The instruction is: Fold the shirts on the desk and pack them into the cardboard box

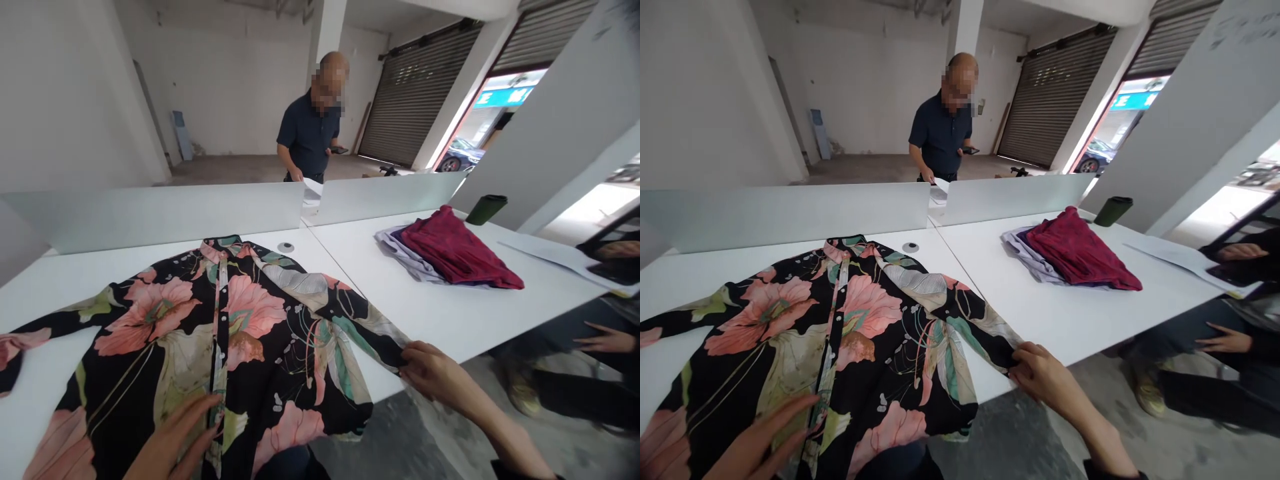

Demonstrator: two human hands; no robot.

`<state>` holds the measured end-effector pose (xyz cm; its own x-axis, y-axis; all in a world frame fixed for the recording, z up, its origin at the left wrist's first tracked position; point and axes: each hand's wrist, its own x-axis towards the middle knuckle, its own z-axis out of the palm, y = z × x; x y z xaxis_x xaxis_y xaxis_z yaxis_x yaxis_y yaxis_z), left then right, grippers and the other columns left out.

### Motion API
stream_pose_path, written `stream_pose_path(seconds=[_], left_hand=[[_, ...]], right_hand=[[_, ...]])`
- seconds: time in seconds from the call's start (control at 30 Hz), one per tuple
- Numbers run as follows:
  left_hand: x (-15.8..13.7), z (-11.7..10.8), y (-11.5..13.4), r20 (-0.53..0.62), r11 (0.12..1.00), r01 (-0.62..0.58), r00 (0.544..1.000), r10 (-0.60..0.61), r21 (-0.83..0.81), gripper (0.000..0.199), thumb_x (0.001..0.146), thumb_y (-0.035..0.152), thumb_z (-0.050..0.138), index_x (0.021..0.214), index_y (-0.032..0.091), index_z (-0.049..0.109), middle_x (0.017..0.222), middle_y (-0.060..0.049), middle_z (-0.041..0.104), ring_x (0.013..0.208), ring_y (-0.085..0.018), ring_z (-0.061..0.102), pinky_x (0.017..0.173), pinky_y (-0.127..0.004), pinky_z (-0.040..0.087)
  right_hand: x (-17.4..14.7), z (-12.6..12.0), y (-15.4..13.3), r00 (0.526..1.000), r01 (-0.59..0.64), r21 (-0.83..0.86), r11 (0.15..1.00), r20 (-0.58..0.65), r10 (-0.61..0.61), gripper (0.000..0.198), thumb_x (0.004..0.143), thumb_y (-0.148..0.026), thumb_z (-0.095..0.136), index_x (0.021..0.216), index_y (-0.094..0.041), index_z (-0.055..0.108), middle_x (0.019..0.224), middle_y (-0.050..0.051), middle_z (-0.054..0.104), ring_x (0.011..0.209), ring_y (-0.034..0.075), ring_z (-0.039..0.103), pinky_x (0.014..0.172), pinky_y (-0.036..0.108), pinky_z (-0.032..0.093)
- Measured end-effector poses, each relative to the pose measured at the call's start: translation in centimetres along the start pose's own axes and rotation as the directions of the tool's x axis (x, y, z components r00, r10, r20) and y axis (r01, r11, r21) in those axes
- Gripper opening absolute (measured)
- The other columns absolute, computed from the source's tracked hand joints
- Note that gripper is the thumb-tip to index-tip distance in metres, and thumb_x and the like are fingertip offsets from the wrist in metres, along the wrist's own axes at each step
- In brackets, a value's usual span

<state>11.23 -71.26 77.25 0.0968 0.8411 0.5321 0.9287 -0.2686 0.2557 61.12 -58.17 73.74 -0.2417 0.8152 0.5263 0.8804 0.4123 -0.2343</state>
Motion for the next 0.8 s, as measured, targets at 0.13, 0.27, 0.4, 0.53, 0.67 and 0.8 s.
stream_pose_path(seconds=[0.13, 0.27, 0.4, 0.53, 0.67, 0.8], left_hand=[[6.8, 2.1, 0.8, -0.034, 0.958, -0.169, 0.983, 0.182, 0.232, 0.046, 0.091, 0.041, 0.042, 0.135, 0.03, 0.054, 0.144, -0.003, 0.051, 0.135, -0.025, 0.043, 0.108, -0.044, 0.042], [9.2, 4.1, 1.9, -0.061, 0.856, -0.062, 0.992, 0.109, 0.513, 0.049, 0.091, 0.039, 0.044, 0.137, 0.027, 0.053, 0.148, -0.009, 0.046, 0.139, -0.035, 0.037, 0.105, -0.061, 0.037], [8.6, 5.0, 2.1, -0.043, 0.807, -0.065, 0.993, 0.112, 0.587, 0.052, 0.092, 0.04, 0.041, 0.141, 0.026, 0.048, 0.152, -0.01, 0.038, 0.141, -0.034, 0.033, 0.106, -0.062, 0.034], [8.4, 5.3, 1.6, -0.055, 0.785, -0.068, 0.99, 0.129, 0.616, 0.052, 0.093, 0.041, 0.038, 0.141, 0.026, 0.048, 0.153, -0.009, 0.036, 0.142, -0.033, 0.032, 0.107, -0.062, 0.032], [8.5, 5.8, 1.1, -0.083, 0.793, -0.064, 0.986, 0.143, 0.606, 0.053, 0.092, 0.043, 0.039, 0.141, 0.026, 0.048, 0.153, -0.009, 0.037, 0.142, -0.033, 0.031, 0.109, -0.061, 0.03], [8.2, 5.1, 0.2, -0.014, 0.838, -0.108, 0.991, 0.136, 0.534, 0.053, 0.091, 0.046, 0.041, 0.141, 0.03, 0.048, 0.151, -0.008, 0.041, 0.142, -0.033, 0.031, 0.107, -0.058, 0.036]], right_hand=[[3.2, -1.8, 0.7, 0.995, -0.053, 0.016, 0.998, 0.089, 0.052, 0.014, 0.068, -0.018, 0.049, 0.068, -0.022, 0.062, 0.073, 0.004, 0.068, 0.067, 0.02, 0.065, 0.062, 0.028, 0.049], [8.3, -7.1, 4.3, 0.96, -0.208, 0.06, 0.976, -0.176, 0.216, 0.009, 0.068, -0.021, 0.052, 0.068, -0.023, 0.061, 0.068, 0.003, 0.068, 0.065, 0.02, 0.063, 0.062, 0.028, 0.046], [13.4, -12.9, 9.1, 0.795, -0.432, 0.064, 0.9, -0.445, 0.413, 0.011, 0.072, -0.019, 0.055, 0.077, -0.02, 0.065, 0.077, 0.009, 0.07, 0.07, 0.021, 0.061, 0.063, 0.028, 0.042], [17.0, -14.8, 12.2, 0.694, -0.559, 0.09, 0.825, -0.495, 0.524, 0.026, 0.079, -0.015, 0.051, 0.096, -0.011, 0.07, 0.098, 0.017, 0.071, 0.081, 0.021, 0.06, 0.067, 0.029, 0.038], [19.3, -12.1, 12.4, 0.752, -0.562, 0.042, 0.826, -0.392, 0.531, 0.036, 0.081, -0.013, 0.05, 0.113, -0.009, 0.068, 0.113, 0.019, 0.068, 0.09, 0.023, 0.062, 0.071, 0.029, 0.038], [21.1, -8.0, 10.9, 0.854, -0.431, 0.008, 0.902, -0.319, 0.411, 0.032, 0.08, -0.016, 0.055, 0.107, -0.016, 0.072, 0.104, 0.011, 0.073, 0.09, 0.021, 0.066, 0.075, 0.025, 0.043]])
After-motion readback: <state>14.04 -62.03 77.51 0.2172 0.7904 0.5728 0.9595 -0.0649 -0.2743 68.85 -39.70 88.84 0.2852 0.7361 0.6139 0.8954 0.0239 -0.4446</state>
